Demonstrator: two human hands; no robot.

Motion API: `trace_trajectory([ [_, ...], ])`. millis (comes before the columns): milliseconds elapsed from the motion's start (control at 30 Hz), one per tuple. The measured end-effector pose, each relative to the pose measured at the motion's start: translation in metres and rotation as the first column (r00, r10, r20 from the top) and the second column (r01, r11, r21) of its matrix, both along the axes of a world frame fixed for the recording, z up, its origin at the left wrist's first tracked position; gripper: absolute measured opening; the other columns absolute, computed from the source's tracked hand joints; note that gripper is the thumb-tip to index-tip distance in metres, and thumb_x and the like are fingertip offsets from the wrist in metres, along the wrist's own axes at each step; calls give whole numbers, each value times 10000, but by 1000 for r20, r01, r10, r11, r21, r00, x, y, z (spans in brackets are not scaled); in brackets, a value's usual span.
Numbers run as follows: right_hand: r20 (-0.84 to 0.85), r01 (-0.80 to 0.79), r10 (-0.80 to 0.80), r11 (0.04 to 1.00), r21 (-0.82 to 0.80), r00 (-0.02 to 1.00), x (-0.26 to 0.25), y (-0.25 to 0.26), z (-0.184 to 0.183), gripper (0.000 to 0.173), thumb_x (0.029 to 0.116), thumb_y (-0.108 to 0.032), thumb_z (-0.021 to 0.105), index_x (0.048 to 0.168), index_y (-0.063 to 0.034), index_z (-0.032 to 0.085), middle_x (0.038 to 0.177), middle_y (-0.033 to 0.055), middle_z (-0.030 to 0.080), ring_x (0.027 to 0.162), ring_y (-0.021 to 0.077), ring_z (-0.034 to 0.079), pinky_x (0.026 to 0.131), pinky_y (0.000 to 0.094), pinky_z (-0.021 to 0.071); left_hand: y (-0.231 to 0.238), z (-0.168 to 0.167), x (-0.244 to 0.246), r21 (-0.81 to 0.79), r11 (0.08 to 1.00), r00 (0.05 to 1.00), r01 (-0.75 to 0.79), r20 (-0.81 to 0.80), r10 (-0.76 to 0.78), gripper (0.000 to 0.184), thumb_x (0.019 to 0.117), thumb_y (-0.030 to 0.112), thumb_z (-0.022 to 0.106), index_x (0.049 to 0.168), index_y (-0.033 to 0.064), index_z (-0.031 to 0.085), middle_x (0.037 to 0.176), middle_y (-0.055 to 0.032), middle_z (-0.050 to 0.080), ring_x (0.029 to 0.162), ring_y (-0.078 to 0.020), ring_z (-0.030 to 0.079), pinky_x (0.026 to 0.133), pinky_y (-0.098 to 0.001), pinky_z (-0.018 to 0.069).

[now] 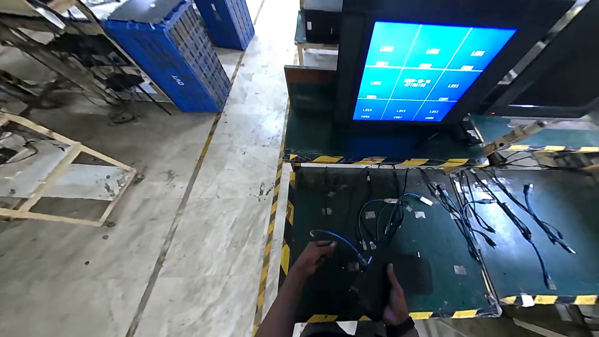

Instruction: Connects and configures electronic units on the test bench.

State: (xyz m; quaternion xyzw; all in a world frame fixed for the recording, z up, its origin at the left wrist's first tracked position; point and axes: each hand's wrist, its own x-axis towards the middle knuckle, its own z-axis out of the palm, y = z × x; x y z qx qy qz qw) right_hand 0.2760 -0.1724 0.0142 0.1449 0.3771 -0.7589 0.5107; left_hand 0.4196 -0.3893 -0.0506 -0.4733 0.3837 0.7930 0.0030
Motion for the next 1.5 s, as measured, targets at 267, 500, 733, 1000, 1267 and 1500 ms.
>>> trace_trajectory([
  [267,1,-9,9,995,100,1000,1,0,-14,416,1031,-413,549,1246,-64,621,1056,159,749,942,258,753,792,479,649,19,34,-42,108,987,947,-120,-287,146,266,1018,73,615,1261,-33,638,1136,-136,705,1010,-206,696,926,-341,582],
  [500,-28,-42,46,988,146,999,2,-5,-15,450,1039,-439,527,1277,-67,611,1074,157,746,962,253,749,811,477,646,25,35,-52,-156,984,929,-86,-368,23,178,963,60,689,1101,-48,717,1059,-132,742,949,-208,716,897,-370,602],
  [733,-25,-26,32,974,225,999,4,-7,-11,424,1077,-410,454,1274,-72,616,1065,150,746,946,244,748,793,464,645,18,40,-52,-322,947,929,-15,-354,-105,125,937,95,719,993,-14,746,1013,-95,754,901,-171,716,866,-347,600],
  [1000,-2,-106,109,965,239,994,3,-15,7,452,1078,-425,438,1310,-70,596,1096,172,732,965,277,736,799,500,635,21,49,-60,-507,859,901,66,-339,-270,130,929,153,711,934,29,752,994,-29,743,949,-82,676,897,-294,556],
  [1267,-211,44,86,836,547,974,-9,3,-28,426,1029,-342,616,1285,-2,603,1057,187,736,932,279,741,799,487,634,35,11,-31,-295,696,710,654,557,-431,654,928,599,663,1164,-10,686,1096,-202,720,1024,-341,714,945,-543,564],
  [1500,-190,-6,113,873,487,975,-3,14,-42,421,1049,-335,572,1318,-11,581,1069,181,731,945,260,738,807,473,634,50,-7,-48,-262,756,684,600,658,-315,384,967,379,630,1140,48,717,1153,-162,717,1114,-307,688,967,-517,544],
])
